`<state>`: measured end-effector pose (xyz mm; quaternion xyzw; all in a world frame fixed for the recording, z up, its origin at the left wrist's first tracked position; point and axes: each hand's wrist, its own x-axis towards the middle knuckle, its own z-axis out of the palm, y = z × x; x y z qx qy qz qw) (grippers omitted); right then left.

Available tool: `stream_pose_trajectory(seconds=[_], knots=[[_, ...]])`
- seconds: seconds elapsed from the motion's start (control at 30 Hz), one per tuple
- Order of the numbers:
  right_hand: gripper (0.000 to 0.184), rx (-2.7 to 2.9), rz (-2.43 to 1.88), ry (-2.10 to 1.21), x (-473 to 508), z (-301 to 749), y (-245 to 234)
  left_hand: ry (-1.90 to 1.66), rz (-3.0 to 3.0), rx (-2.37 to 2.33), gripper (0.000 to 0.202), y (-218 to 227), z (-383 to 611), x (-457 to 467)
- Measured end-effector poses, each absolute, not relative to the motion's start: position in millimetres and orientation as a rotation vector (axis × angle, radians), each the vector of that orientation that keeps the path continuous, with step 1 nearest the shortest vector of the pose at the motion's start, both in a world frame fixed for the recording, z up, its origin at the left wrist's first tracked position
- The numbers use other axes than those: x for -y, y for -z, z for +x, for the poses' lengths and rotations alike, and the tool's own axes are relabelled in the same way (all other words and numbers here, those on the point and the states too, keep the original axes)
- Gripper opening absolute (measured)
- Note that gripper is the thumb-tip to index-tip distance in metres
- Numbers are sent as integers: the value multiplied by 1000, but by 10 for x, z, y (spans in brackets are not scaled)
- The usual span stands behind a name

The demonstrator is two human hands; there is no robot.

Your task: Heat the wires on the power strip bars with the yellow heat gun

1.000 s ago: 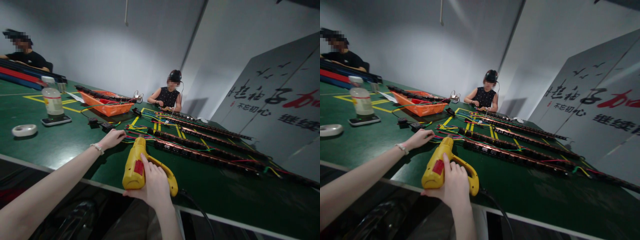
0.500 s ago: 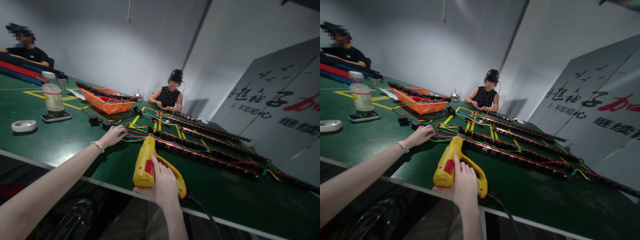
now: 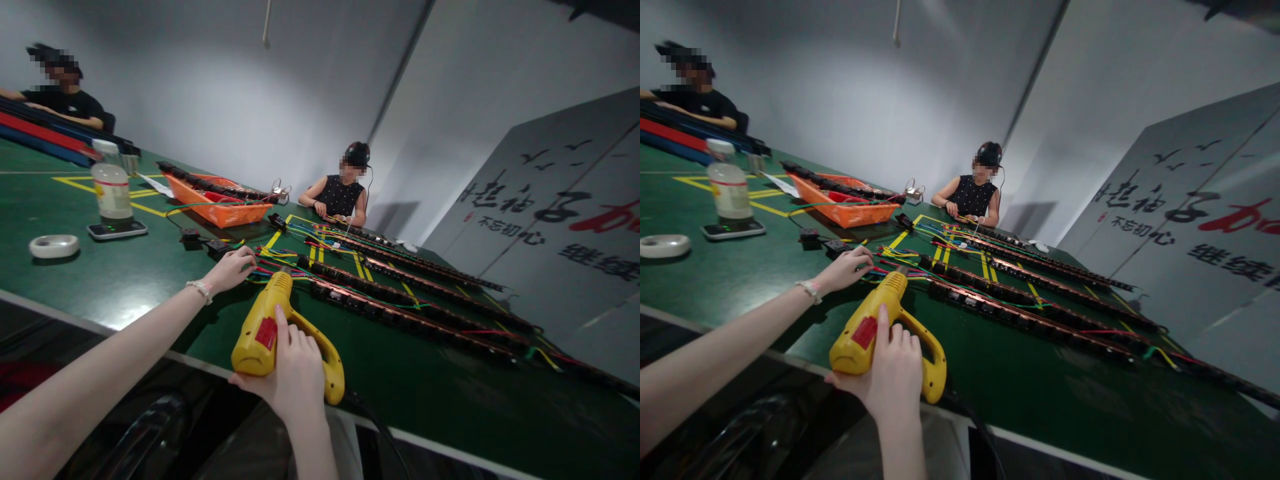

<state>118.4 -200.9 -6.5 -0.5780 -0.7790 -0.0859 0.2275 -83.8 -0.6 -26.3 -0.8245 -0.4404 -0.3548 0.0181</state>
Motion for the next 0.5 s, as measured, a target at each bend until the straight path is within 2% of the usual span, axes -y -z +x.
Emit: stream_pose_trajectory(seconds=[0.13, 0.5], knots=[[127, 2181, -1538, 221, 2010, 982, 79, 1104, -2576, 1371, 23, 276, -845, -3], [118, 2228, -1482, 231, 2000, 829, 64, 1109, -2549, 1450, 18, 278, -833, 15]])
